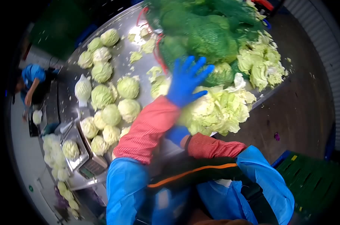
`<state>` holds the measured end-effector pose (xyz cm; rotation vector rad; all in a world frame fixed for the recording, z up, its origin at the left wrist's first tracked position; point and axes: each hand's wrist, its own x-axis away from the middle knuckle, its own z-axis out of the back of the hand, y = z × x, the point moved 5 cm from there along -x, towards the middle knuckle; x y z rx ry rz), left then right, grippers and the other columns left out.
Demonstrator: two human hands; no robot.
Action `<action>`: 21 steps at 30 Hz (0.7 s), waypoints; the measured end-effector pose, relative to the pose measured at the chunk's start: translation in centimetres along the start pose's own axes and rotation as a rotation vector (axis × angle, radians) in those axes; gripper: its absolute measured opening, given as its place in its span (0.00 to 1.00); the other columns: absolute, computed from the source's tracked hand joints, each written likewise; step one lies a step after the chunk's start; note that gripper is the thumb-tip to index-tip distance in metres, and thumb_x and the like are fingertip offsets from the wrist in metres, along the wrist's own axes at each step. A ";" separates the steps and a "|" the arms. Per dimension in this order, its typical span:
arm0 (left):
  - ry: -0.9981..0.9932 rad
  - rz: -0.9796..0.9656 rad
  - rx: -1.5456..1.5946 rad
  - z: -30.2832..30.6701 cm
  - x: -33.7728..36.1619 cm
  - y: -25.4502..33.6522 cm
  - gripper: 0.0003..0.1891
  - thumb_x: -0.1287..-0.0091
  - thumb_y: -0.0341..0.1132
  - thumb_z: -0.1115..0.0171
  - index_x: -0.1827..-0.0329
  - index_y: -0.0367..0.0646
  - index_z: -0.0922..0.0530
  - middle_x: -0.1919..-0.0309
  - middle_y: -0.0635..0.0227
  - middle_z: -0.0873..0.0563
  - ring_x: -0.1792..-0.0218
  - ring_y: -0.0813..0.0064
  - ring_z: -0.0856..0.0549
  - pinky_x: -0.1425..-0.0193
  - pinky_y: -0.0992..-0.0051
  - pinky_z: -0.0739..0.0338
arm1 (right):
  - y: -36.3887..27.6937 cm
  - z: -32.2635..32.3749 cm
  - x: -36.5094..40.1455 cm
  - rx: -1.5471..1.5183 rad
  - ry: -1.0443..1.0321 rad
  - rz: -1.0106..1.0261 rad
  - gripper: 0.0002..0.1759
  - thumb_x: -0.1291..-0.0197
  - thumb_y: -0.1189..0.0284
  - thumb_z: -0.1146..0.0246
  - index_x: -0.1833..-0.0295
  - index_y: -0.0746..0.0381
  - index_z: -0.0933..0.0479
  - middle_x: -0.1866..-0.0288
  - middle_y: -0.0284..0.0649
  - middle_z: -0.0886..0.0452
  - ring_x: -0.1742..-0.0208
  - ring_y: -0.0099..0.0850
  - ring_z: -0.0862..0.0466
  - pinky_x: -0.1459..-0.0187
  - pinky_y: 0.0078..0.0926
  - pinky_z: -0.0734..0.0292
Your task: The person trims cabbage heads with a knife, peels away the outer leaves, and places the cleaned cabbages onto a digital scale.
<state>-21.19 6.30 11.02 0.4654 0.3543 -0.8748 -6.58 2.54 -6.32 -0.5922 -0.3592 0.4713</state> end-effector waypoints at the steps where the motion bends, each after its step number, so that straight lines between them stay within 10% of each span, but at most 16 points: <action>1: -0.052 -0.079 -0.020 -1.9 -2.0 1.4 0.46 0.48 0.55 0.29 0.24 0.65 0.40 0.23 0.66 0.42 0.25 0.53 0.43 0.27 0.35 0.57 | 0.0 0.7 0.2 -0.008 -0.056 -0.046 0.18 0.37 0.60 0.42 0.48 0.60 0.22 0.56 0.49 0.18 0.54 0.43 0.17 0.55 0.36 0.22; 4: -0.190 -0.163 -0.142 -6.9 -5.0 1.8 0.45 0.50 0.59 0.31 0.25 0.71 0.39 0.24 0.68 0.41 0.26 0.57 0.40 0.30 0.31 0.55 | 0.9 3.4 1.7 -0.466 -0.008 -0.602 0.21 0.35 0.55 0.43 0.45 0.57 0.21 0.49 0.47 0.18 0.46 0.43 0.19 0.47 0.35 0.25; 9: -0.260 -0.272 -0.290 -8.3 -6.2 -1.6 0.45 0.50 0.67 0.39 0.25 0.71 0.38 0.24 0.74 0.39 0.25 0.63 0.40 0.32 0.29 0.54 | 7.6 2.4 4.5 -0.978 0.189 -0.453 0.27 0.34 0.50 0.45 0.39 0.57 0.24 0.43 0.44 0.19 0.41 0.40 0.22 0.38 0.35 0.31; 13: -0.336 -0.313 -0.525 -6.6 -9.2 -4.9 0.42 0.52 0.70 0.40 0.33 0.65 0.27 0.25 0.82 0.39 0.24 0.63 0.43 0.32 0.27 0.55 | 11.7 11.5 6.4 -0.624 0.432 -0.142 0.27 0.32 0.52 0.45 0.37 0.57 0.26 0.42 0.43 0.20 0.41 0.37 0.22 0.37 0.33 0.32; 21: -0.432 -0.102 -0.613 -6.8 -14.2 -6.1 0.47 0.59 0.68 0.33 0.31 0.64 0.28 0.25 0.83 0.40 0.23 0.58 0.46 0.31 0.27 0.58 | 34.6 29.9 9.7 -0.199 0.832 -0.313 0.26 0.31 0.53 0.46 0.37 0.57 0.25 0.44 0.41 0.20 0.44 0.35 0.21 0.38 0.32 0.30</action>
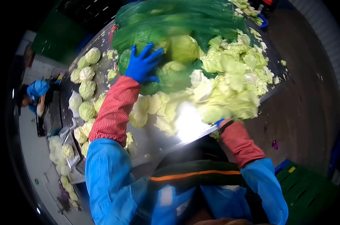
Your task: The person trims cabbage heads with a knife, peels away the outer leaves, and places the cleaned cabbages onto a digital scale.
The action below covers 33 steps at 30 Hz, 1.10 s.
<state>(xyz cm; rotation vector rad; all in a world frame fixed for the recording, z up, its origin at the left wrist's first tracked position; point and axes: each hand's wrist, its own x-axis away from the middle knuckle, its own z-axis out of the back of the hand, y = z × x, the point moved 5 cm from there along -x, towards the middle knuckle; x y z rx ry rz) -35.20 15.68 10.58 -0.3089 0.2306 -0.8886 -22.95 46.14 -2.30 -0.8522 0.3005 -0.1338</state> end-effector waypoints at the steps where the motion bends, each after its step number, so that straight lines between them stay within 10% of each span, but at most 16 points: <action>1: -0.017 -0.039 0.008 0.5 -0.3 0.6 0.47 0.57 0.62 0.28 0.28 0.66 0.33 0.25 0.78 0.39 0.24 0.56 0.44 0.29 0.31 0.55 | 2.5 1.6 -2.1 0.077 0.030 0.002 0.26 0.31 0.53 0.46 0.37 0.57 0.25 0.44 0.40 0.20 0.44 0.35 0.21 0.39 0.32 0.30; 5: 0.222 0.290 0.194 1.1 4.3 3.1 0.43 0.50 0.47 0.26 0.27 0.66 0.34 0.26 0.61 0.38 0.25 0.53 0.40 0.26 0.43 0.47 | 12.5 5.7 -9.9 0.351 0.027 0.025 0.25 0.31 0.53 0.46 0.37 0.57 0.25 0.45 0.40 0.20 0.46 0.33 0.21 0.39 0.31 0.30; 10: 0.537 1.167 0.461 -7.3 19.2 5.4 0.40 0.45 0.52 0.28 0.29 0.54 0.34 0.33 0.54 0.31 0.34 0.49 0.31 0.30 0.56 0.37 | 24.8 7.5 -16.5 0.602 -0.084 0.367 0.25 0.30 0.53 0.46 0.37 0.57 0.25 0.46 0.38 0.19 0.47 0.32 0.21 0.40 0.30 0.29; 13: 0.083 1.332 0.713 -9.6 19.0 8.3 0.36 0.36 0.61 0.43 0.28 0.56 0.35 0.34 0.58 0.28 0.35 0.52 0.30 0.31 0.50 0.39 | 31.0 8.6 -20.2 0.437 -0.046 0.683 0.25 0.30 0.54 0.46 0.37 0.57 0.25 0.46 0.38 0.19 0.49 0.31 0.20 0.40 0.30 0.29; 16: 0.198 1.427 0.632 -14.8 15.6 14.6 0.34 0.32 0.61 0.48 0.28 0.53 0.35 0.37 0.56 0.24 0.37 0.52 0.27 0.31 0.45 0.41 | 35.1 9.5 -28.5 -0.540 -0.289 -0.461 0.18 0.30 0.53 0.45 0.48 0.53 0.22 0.77 0.25 0.31 0.79 0.19 0.37 0.78 0.20 0.40; 20: 0.427 1.434 0.921 -10.4 9.3 20.4 0.44 0.36 0.61 0.43 0.24 0.44 0.43 0.34 0.50 0.29 0.32 0.50 0.30 0.29 0.45 0.45 | 9.4 6.0 -21.3 -0.207 -0.226 -0.136 0.24 0.30 0.57 0.44 0.36 0.60 0.28 0.72 0.29 0.27 0.80 0.18 0.35 0.79 0.20 0.39; 24: 0.174 1.334 1.099 -6.1 8.7 20.5 0.53 0.42 0.67 0.39 0.22 0.44 0.50 0.29 0.48 0.34 0.28 0.49 0.35 0.27 0.42 0.49 | -13.3 1.9 -8.4 -0.266 -0.687 -0.046 0.21 0.28 0.60 0.46 0.34 0.55 0.26 0.73 0.29 0.24 0.82 0.18 0.32 0.80 0.17 0.38; 28: 0.243 1.321 1.228 -4.3 13.7 19.9 0.46 0.41 0.55 0.32 0.23 0.48 0.43 0.28 0.52 0.35 0.27 0.53 0.38 0.24 0.60 0.42 | -18.7 -4.0 -0.6 -0.312 -0.864 0.092 0.17 0.29 0.62 0.44 0.39 0.54 0.23 0.72 0.24 0.30 0.81 0.14 0.35 0.79 0.14 0.42; 33: 0.546 1.190 1.078 -1.3 24.8 21.4 0.31 0.33 0.46 0.38 0.28 0.50 0.34 0.35 0.54 0.27 0.34 0.54 0.29 0.29 0.58 0.37 | -20.7 -12.3 9.7 -0.215 -1.031 -0.025 0.21 0.32 0.49 0.43 0.49 0.55 0.24 0.82 0.31 0.30 0.87 0.19 0.33 0.85 0.18 0.40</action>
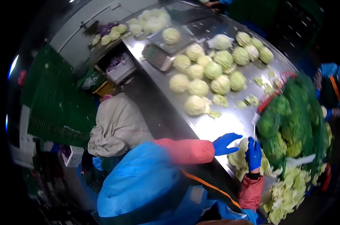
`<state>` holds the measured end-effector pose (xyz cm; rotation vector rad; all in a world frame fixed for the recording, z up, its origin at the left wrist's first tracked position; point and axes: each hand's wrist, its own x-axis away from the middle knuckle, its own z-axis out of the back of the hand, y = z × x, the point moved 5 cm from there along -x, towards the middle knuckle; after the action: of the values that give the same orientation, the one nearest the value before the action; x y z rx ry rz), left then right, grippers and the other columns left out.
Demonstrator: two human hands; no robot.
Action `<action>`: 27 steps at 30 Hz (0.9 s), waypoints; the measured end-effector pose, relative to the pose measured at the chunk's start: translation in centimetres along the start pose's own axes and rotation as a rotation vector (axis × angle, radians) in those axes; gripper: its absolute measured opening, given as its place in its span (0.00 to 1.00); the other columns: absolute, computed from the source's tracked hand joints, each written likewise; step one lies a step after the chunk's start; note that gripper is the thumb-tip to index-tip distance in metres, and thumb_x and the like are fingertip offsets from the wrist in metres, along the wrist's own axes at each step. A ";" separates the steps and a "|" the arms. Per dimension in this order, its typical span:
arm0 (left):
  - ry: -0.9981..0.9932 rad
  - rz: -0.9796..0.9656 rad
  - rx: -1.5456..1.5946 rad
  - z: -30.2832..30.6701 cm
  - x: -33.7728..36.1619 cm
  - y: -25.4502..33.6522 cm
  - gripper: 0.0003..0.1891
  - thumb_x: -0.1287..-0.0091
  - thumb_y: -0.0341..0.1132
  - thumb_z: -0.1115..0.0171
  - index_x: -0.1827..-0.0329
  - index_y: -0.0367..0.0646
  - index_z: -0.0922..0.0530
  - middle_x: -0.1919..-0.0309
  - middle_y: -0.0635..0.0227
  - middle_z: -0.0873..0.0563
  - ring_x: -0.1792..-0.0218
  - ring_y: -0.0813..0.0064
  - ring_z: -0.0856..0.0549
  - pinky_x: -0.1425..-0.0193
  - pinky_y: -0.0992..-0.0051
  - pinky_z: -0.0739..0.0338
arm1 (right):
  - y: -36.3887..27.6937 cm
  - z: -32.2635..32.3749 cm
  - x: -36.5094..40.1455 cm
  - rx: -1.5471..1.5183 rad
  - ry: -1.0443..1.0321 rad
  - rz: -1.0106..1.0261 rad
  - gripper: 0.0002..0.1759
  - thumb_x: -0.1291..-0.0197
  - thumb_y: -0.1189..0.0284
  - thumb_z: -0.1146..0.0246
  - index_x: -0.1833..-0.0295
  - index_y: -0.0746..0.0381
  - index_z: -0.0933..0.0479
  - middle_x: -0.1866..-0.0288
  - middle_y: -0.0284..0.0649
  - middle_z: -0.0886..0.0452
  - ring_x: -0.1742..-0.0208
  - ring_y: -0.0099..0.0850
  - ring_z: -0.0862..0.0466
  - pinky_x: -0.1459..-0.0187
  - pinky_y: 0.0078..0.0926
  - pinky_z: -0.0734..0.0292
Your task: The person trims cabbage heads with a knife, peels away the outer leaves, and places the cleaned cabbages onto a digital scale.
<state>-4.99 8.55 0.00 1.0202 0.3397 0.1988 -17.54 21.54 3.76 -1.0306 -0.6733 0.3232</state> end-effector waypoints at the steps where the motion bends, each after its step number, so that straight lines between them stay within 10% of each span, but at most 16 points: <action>1: -0.012 0.008 0.039 2.3 1.4 -0.7 0.30 0.32 0.46 0.40 0.28 0.50 0.33 0.37 0.53 0.25 0.36 0.53 0.26 0.31 0.58 0.34 | 0.7 -1.8 -0.4 0.064 -0.036 -0.048 0.20 0.29 0.56 0.44 0.41 0.57 0.24 0.72 0.29 0.23 0.80 0.18 0.30 0.79 0.20 0.34; 5: 0.169 0.290 0.278 12.6 9.2 -5.6 0.20 0.32 0.41 0.38 0.38 0.47 0.22 0.52 0.61 0.15 0.51 0.65 0.15 0.44 0.68 0.22 | 4.3 -6.7 -3.4 0.317 0.074 0.062 0.22 0.31 0.58 0.44 0.39 0.61 0.27 0.48 0.46 0.18 0.48 0.36 0.18 0.50 0.31 0.24; 7: 0.265 0.348 0.227 19.1 13.3 -7.1 0.19 0.31 0.40 0.38 0.39 0.46 0.21 0.53 0.62 0.14 0.53 0.71 0.15 0.46 0.71 0.21 | 3.6 -8.4 -3.5 0.554 0.177 0.233 0.24 0.32 0.55 0.43 0.41 0.62 0.27 0.51 0.48 0.17 0.52 0.39 0.17 0.50 0.32 0.24; 11: 0.561 0.583 0.364 28.0 22.3 -12.2 0.20 0.27 0.43 0.44 0.37 0.42 0.23 0.42 0.58 0.18 0.43 0.64 0.19 0.40 0.67 0.23 | 1.9 -11.8 -5.6 1.221 -0.103 -0.045 0.29 0.35 0.58 0.41 0.35 0.64 0.29 0.47 0.59 0.21 0.50 0.51 0.19 0.48 0.46 0.26; 13: 0.611 0.725 0.371 31.6 26.4 -14.1 0.21 0.27 0.43 0.44 0.35 0.42 0.25 0.40 0.58 0.19 0.41 0.64 0.20 0.38 0.67 0.25 | -2.3 -13.8 -4.7 1.312 0.267 0.108 0.29 0.32 0.57 0.44 0.34 0.66 0.32 0.43 0.54 0.23 0.54 0.49 0.19 0.54 0.39 0.22; 15: 0.653 0.773 0.355 34.4 28.8 -15.2 0.22 0.27 0.43 0.43 0.35 0.42 0.25 0.39 0.57 0.20 0.40 0.64 0.20 0.35 0.67 0.26 | -10.4 -19.0 -2.0 1.040 0.475 0.701 0.28 0.34 0.66 0.41 0.31 0.64 0.33 0.55 0.50 0.24 0.56 0.45 0.23 0.54 0.39 0.27; 19: 0.737 0.757 0.320 37.9 30.4 -15.8 0.21 0.28 0.43 0.42 0.36 0.42 0.24 0.40 0.57 0.20 0.39 0.64 0.21 0.33 0.67 0.28 | -17.6 -32.6 -2.3 0.363 0.054 0.774 0.29 0.40 0.68 0.34 0.34 0.66 0.29 0.64 0.41 0.30 0.63 0.37 0.29 0.59 0.37 0.31; 23: 0.830 0.638 0.297 41.5 29.7 -17.3 0.19 0.26 0.41 0.45 0.37 0.42 0.24 0.41 0.56 0.20 0.40 0.60 0.21 0.33 0.62 0.28 | -22.8 -46.9 0.4 0.559 -0.268 1.177 0.31 0.46 0.67 0.29 0.37 0.66 0.29 0.66 0.44 0.28 0.65 0.41 0.26 0.62 0.36 0.29; 27: 0.809 0.633 0.349 46.5 31.4 -22.2 0.22 0.26 0.42 0.46 0.33 0.42 0.28 0.36 0.55 0.24 0.36 0.60 0.24 0.31 0.62 0.31 | -25.4 -56.3 -0.3 0.620 -0.520 1.019 0.42 0.48 0.65 0.28 0.27 0.59 0.37 0.63 0.46 0.25 0.62 0.43 0.23 0.60 0.39 0.27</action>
<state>41.44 -29.96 -2.66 1.3422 0.7938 1.1746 17.32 -29.34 6.61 -0.6027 -0.3959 1.6223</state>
